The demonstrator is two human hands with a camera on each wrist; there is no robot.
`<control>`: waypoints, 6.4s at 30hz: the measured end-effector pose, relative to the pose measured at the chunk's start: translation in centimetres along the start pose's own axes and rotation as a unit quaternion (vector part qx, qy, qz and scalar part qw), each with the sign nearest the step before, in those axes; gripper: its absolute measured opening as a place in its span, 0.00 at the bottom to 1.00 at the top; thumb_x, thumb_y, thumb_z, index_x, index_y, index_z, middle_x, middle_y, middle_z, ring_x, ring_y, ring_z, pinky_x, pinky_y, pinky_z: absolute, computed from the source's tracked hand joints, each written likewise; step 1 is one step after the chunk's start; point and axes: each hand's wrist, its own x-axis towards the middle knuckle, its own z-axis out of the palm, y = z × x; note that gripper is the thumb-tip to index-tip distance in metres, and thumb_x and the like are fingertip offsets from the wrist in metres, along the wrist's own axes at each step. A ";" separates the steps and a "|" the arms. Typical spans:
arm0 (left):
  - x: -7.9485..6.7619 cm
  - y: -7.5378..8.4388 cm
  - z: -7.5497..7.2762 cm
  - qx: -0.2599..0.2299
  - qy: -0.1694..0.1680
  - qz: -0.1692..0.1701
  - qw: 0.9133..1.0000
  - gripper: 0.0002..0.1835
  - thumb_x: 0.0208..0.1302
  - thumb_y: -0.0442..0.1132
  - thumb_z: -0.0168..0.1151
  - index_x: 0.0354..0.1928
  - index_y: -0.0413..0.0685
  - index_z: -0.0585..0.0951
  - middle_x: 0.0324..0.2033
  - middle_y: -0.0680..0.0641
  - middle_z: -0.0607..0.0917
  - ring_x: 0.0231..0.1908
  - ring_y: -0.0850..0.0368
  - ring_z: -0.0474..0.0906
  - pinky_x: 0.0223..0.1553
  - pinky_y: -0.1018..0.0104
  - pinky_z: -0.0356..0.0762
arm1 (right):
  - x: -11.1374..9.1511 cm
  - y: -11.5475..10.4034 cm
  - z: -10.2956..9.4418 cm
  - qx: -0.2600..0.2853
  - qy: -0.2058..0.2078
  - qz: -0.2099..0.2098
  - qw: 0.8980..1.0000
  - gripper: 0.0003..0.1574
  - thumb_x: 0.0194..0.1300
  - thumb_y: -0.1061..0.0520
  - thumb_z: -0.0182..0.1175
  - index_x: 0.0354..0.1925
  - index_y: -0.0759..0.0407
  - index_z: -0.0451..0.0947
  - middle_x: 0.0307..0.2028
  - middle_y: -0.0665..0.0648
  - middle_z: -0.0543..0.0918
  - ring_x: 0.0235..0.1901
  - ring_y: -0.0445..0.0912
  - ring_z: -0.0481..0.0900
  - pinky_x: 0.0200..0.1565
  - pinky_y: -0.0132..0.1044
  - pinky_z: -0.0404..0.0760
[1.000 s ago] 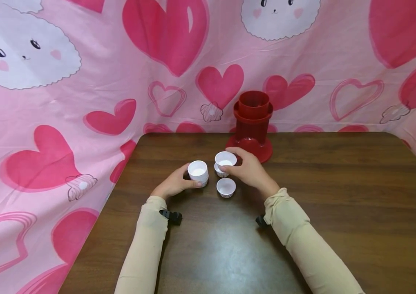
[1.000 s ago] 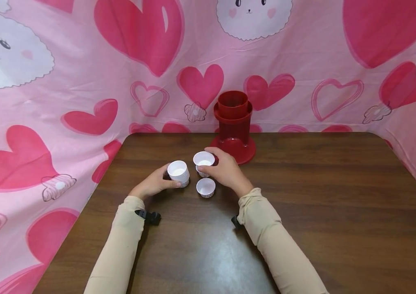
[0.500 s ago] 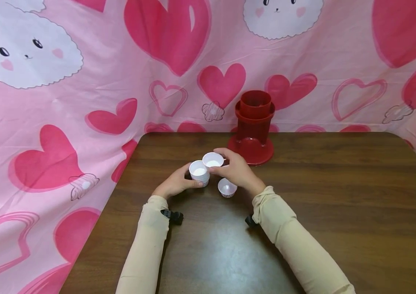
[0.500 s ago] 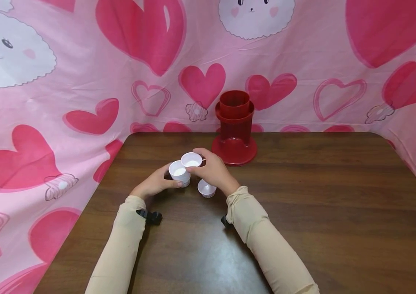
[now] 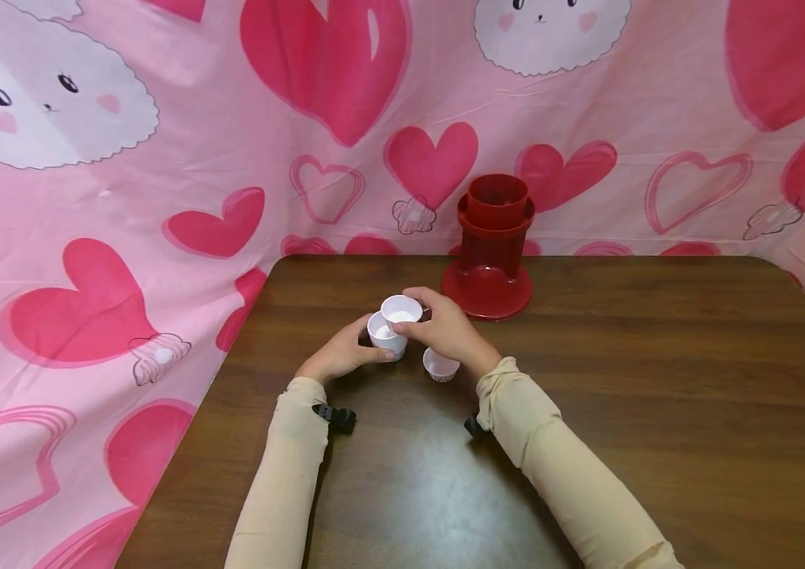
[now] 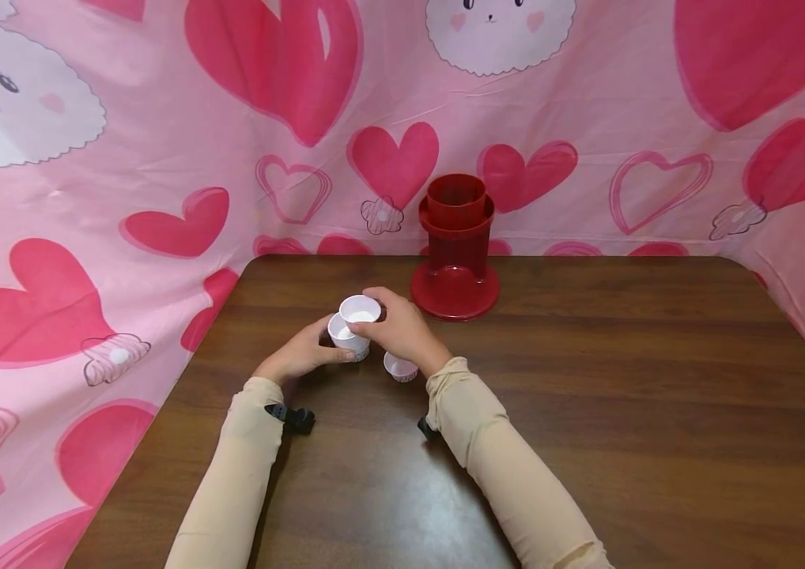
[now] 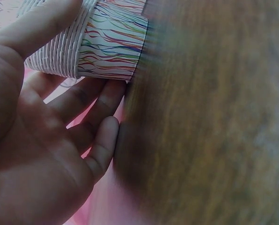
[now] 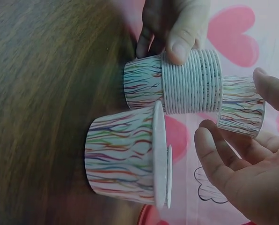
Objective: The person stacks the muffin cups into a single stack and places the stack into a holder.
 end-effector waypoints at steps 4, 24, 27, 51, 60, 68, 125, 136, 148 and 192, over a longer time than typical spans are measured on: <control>0.0 0.0 0.0 -0.005 -0.002 0.006 1.000 0.42 0.58 0.48 0.76 0.72 0.52 0.67 0.64 0.46 0.75 0.63 0.46 0.69 0.65 0.42 0.63 | 0.2 -0.2 0.3 0.008 0.000 0.002 1.000 0.39 0.60 0.58 0.74 0.65 0.67 0.72 0.52 0.61 0.83 0.45 0.52 0.81 0.48 0.43 0.80; -0.3 0.3 0.0 -0.025 -0.005 0.012 1.000 0.42 0.57 0.46 0.77 0.72 0.51 0.67 0.64 0.45 0.74 0.62 0.45 0.70 0.65 0.43 0.65 | 0.4 -0.8 2.0 0.028 0.004 -0.006 1.000 0.39 0.60 0.59 0.75 0.66 0.65 0.73 0.53 0.61 0.83 0.47 0.51 0.81 0.50 0.42 0.79; -0.3 0.3 0.0 -0.025 -0.003 0.010 1.000 0.42 0.57 0.46 0.77 0.71 0.50 0.68 0.63 0.45 0.75 0.61 0.46 0.71 0.64 0.44 0.66 | 0.5 -0.8 2.2 0.031 -0.001 -0.001 1.000 0.39 0.60 0.58 0.74 0.66 0.64 0.72 0.54 0.61 0.82 0.48 0.51 0.81 0.51 0.43 0.80; -0.2 0.2 -0.2 -0.032 -0.006 0.024 0.999 0.42 0.57 0.46 0.78 0.71 0.53 0.68 0.62 0.49 0.75 0.61 0.49 0.69 0.64 0.46 0.65 | 0.4 -0.1 2.8 -0.024 -0.018 0.025 0.999 0.39 0.59 0.57 0.75 0.66 0.66 0.73 0.56 0.62 0.82 0.52 0.53 0.78 0.56 0.47 0.75; 0.0 0.0 -0.1 -0.032 -0.002 0.023 0.999 0.42 0.57 0.45 0.77 0.72 0.52 0.68 0.62 0.48 0.75 0.61 0.49 0.69 0.64 0.47 0.65 | 0.4 0.4 2.7 -0.021 -0.028 0.017 0.999 0.40 0.59 0.57 0.75 0.67 0.65 0.72 0.56 0.62 0.82 0.52 0.53 0.79 0.56 0.47 0.76; 0.1 -0.1 0.0 -0.020 0.002 0.019 1.000 0.42 0.57 0.46 0.78 0.71 0.48 0.68 0.61 0.46 0.77 0.61 0.48 0.71 0.64 0.45 0.64 | 0.1 1.6 0.4 0.001 0.047 0.023 0.999 0.28 0.66 0.56 0.69 0.61 0.61 0.77 0.53 0.63 0.83 0.49 0.56 0.82 0.48 0.45 0.82; -0.1 0.3 -0.1 -0.015 0.008 -0.017 1.000 0.45 0.55 0.48 0.79 0.73 0.53 0.67 0.62 0.47 0.76 0.63 0.47 0.68 0.66 0.44 0.62 | 0.8 5.8 -3.1 -0.066 -0.047 0.102 0.992 0.42 0.60 0.55 0.73 0.68 0.65 0.69 0.57 0.66 0.79 0.36 0.52 0.81 0.36 0.41 0.83; -0.2 0.4 -0.1 -0.013 0.008 -0.020 1.000 0.45 0.54 0.49 0.79 0.73 0.53 0.67 0.63 0.47 0.76 0.64 0.46 0.68 0.66 0.42 0.61 | 0.9 5.0 -3.3 -0.002 -0.026 0.091 0.995 0.39 0.58 0.60 0.75 0.65 0.65 0.72 0.43 0.65 0.83 0.30 0.55 0.83 0.32 0.46 0.84; -0.1 0.1 -0.1 -0.017 0.006 -0.016 1.000 0.44 0.55 0.49 0.79 0.72 0.53 0.68 0.62 0.47 0.76 0.63 0.47 0.69 0.66 0.42 0.61 | 0.8 2.9 -3.7 0.026 -0.015 0.077 0.997 0.37 0.59 0.53 0.75 0.64 0.59 0.74 0.50 0.61 0.81 0.37 0.56 0.81 0.42 0.55 0.83; -0.3 0.2 -0.2 -0.026 -0.005 0.012 1.000 0.41 0.58 0.45 0.76 0.72 0.52 0.68 0.61 0.46 0.77 0.60 0.47 0.71 0.64 0.45 0.65 | 1.2 -0.5 -0.1 0.009 -0.028 -0.006 1.000 0.34 0.59 0.55 0.75 0.61 0.61 0.76 0.45 0.57 0.85 0.40 0.49 0.81 0.39 0.38 0.79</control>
